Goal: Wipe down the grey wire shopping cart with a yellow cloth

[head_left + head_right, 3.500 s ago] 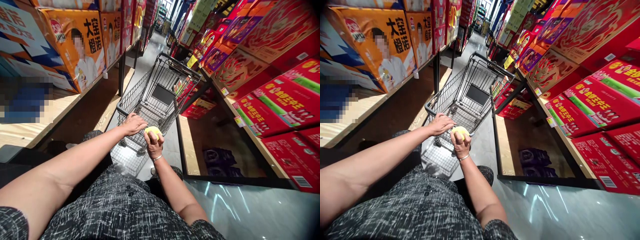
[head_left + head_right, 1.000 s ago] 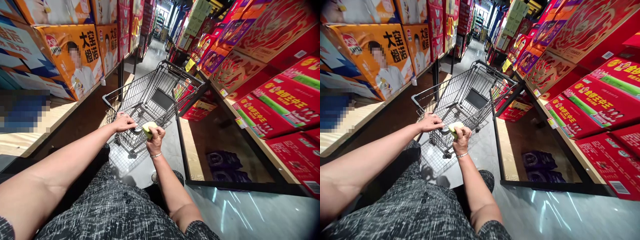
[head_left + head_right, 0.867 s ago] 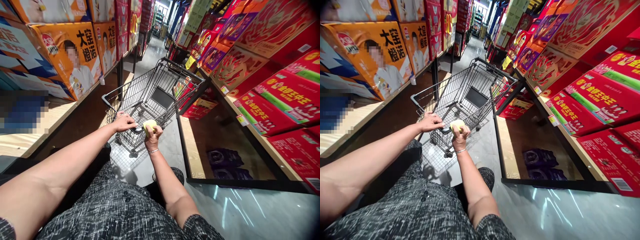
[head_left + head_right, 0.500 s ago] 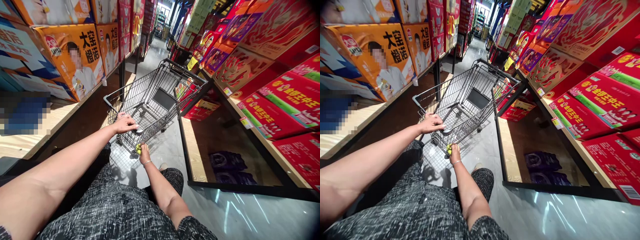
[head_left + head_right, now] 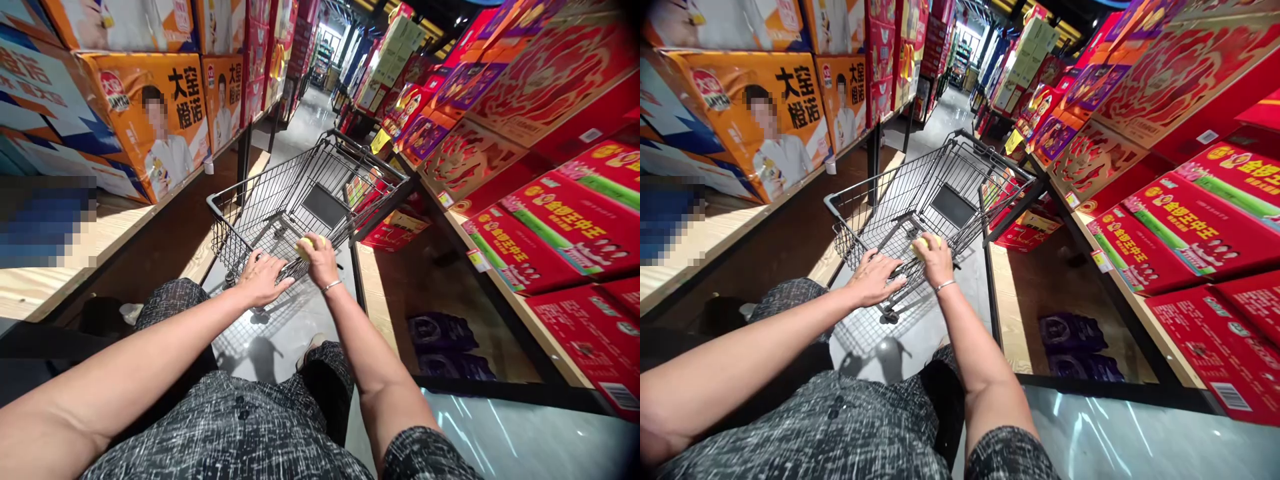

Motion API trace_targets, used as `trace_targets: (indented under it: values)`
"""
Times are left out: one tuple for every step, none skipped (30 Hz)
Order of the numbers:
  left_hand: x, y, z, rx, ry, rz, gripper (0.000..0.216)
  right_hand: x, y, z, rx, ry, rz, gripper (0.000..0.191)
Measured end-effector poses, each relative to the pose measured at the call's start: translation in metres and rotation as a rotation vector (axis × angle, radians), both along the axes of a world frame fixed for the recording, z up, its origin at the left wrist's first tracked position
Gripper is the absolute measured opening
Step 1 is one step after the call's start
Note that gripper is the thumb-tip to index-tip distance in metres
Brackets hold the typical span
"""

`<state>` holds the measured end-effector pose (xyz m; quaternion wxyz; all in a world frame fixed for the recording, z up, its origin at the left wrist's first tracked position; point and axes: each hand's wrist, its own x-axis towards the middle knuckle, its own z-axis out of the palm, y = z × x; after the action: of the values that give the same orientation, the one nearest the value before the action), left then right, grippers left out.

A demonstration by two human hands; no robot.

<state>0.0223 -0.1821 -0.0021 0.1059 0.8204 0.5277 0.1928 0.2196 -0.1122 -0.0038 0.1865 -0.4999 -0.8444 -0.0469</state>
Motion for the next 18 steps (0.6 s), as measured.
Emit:
trace_targets:
  values:
    - [0.0,0.0,-0.003,0.01,-0.006,-0.012,0.048,0.008,0.014,0.008,-0.03,-0.037,-0.048,0.044]
    - [0.0,0.0,-0.005,0.02,-0.016,-0.013,0.045,0.016,0.028,0.016,-0.062,-0.07,-0.101,0.044]
    - [0.0,0.002,-0.008,0.032,-0.027,-0.006,0.041,0.025,0.043,0.024,-0.095,-0.098,-0.156,0.044]
    - [0.0,0.003,-0.011,0.049,-0.034,0.006,0.038,0.033,0.057,0.032,-0.128,-0.119,-0.207,0.045]
    - [0.0,0.005,-0.013,0.069,-0.037,0.021,0.036,0.04,0.07,0.039,-0.156,-0.134,-0.254,0.045]
    - [0.001,0.006,-0.015,0.086,-0.034,0.033,0.035,0.046,0.081,0.045,-0.179,-0.143,-0.292,0.044]
    - [0.002,0.007,-0.016,0.099,-0.027,0.037,0.034,0.05,0.09,0.049,-0.198,-0.149,-0.32,0.043]
    - [0.003,0.007,-0.017,0.107,-0.019,0.032,0.034,0.053,0.096,0.052,-0.212,-0.157,-0.335,0.041]
    - [0.004,0.008,-0.018,0.112,-0.014,0.022,0.034,0.054,0.101,0.053,-0.224,-0.167,-0.341,0.039]
    - [0.003,0.008,-0.018,0.114,-0.011,0.009,0.033,0.054,0.103,0.053,-0.232,-0.177,-0.341,0.036]
    - [0.001,0.008,-0.019,0.116,-0.012,-0.003,0.033,0.054,0.104,0.053,-0.238,-0.187,-0.334,0.034]
    - [-0.002,0.008,-0.019,0.119,-0.017,-0.012,0.034,0.053,0.104,0.052,-0.242,-0.196,-0.322,0.033]
    - [-0.007,0.008,-0.019,0.122,-0.026,-0.016,0.034,0.052,0.103,0.051,-0.243,-0.202,-0.31,0.033]
    - [-0.013,0.009,-0.02,0.122,-0.034,-0.021,0.035,0.05,0.102,0.049,-0.241,-0.205,-0.302,0.033]
    - [-0.019,0.011,-0.021,0.116,-0.043,-0.026,0.036,0.049,0.1,0.049,-0.242,-0.204,-0.297,0.034]
    - [-0.027,0.014,-0.022,0.104,-0.055,-0.031,0.036,0.047,0.098,0.048,-0.243,-0.2,-0.293,0.035]
    - [-0.036,0.017,-0.022,0.087,-0.068,-0.034,0.036,0.045,0.095,0.047,-0.247,-0.192,-0.291,0.036]
    - [-0.045,0.02,-0.023,0.064,-0.081,-0.037,0.036,0.042,0.091,0.047,-0.253,-0.177,-0.288,0.037]
